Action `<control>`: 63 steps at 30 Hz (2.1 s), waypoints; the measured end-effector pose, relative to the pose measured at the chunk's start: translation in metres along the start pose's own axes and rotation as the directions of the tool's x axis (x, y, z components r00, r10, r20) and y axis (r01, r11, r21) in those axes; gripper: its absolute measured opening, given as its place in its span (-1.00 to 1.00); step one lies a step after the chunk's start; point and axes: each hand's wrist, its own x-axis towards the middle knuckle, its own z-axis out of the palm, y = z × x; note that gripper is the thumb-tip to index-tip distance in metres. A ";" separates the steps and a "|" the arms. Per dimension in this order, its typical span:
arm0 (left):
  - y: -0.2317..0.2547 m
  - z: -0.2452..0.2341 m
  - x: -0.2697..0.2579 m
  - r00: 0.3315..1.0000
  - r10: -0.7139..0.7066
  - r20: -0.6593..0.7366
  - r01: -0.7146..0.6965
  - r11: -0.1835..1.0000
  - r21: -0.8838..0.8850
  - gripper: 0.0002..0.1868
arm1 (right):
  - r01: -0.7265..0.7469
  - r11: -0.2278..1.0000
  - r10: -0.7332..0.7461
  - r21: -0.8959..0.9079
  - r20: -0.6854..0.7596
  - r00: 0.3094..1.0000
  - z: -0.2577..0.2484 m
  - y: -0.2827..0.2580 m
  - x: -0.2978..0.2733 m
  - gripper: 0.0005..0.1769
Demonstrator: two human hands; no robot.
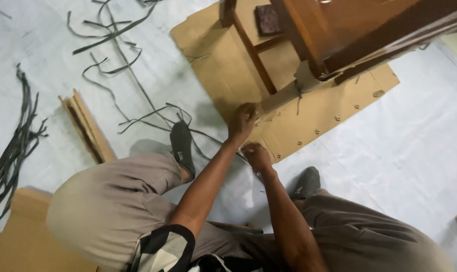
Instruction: The person is wrapping the legs of a wooden piece of furniture with cardboard and securing it with plastic ties.
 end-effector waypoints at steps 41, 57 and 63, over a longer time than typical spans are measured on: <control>-0.151 -0.038 -0.063 0.711 -0.481 -0.512 0.476 0.866 -0.153 -0.86 | 0.073 0.959 -0.055 0.275 -0.071 0.996 0.055 -0.030 0.030 -0.69; -0.090 -0.011 -0.020 0.724 -0.653 -0.222 0.283 0.575 -0.768 -0.54 | 0.060 0.724 0.019 0.687 -0.108 0.994 -0.042 -0.087 -0.023 -0.79; -0.092 -0.022 -0.002 0.781 -0.610 -0.137 0.409 0.665 -0.624 -0.83 | -0.089 0.619 0.138 0.781 0.004 0.990 -0.054 -0.058 -0.040 -0.85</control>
